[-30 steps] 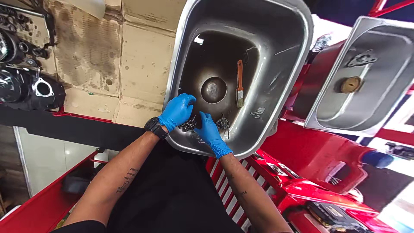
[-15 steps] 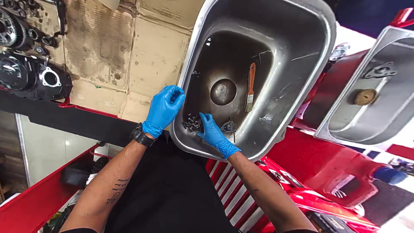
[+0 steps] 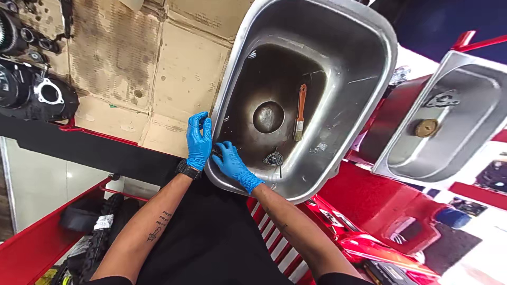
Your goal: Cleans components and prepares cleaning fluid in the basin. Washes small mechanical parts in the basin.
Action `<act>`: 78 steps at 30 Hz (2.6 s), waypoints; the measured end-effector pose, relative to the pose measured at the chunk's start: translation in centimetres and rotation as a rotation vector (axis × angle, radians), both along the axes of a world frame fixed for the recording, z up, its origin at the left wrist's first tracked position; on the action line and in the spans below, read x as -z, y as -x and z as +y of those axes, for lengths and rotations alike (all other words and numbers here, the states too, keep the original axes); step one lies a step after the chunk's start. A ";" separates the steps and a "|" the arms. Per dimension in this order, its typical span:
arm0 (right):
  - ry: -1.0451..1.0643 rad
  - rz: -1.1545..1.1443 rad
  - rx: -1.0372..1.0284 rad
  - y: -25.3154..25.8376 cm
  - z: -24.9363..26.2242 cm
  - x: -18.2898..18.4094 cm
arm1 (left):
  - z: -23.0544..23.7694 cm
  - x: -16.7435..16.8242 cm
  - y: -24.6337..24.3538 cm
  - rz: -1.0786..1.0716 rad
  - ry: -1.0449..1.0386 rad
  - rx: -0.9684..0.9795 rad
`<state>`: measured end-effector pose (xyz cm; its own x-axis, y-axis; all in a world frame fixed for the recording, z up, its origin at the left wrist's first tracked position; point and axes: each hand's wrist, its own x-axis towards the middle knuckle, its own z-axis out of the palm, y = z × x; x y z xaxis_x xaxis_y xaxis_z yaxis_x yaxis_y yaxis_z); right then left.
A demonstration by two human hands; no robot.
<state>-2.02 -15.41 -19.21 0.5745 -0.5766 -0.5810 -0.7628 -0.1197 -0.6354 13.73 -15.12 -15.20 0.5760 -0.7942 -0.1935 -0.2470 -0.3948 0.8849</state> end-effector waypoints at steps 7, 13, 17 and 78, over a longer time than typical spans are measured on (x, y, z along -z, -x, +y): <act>-0.206 -0.298 0.037 0.7 0.9 0.8 | -0.5 -0.2 0.3 -0.067 -0.040 -0.025; -0.191 -0.282 0.012 0.9 1.8 -0.2 | -0.4 0.0 0.4 -0.098 -0.046 -0.046; -0.203 -0.257 -0.043 1.4 1.6 -1.7 | -0.5 0.0 0.5 -0.109 -0.048 -0.050; -1.342 -0.661 0.509 3.5 -0.1 -0.8 | -0.3 -0.6 0.3 -0.071 -0.021 -0.098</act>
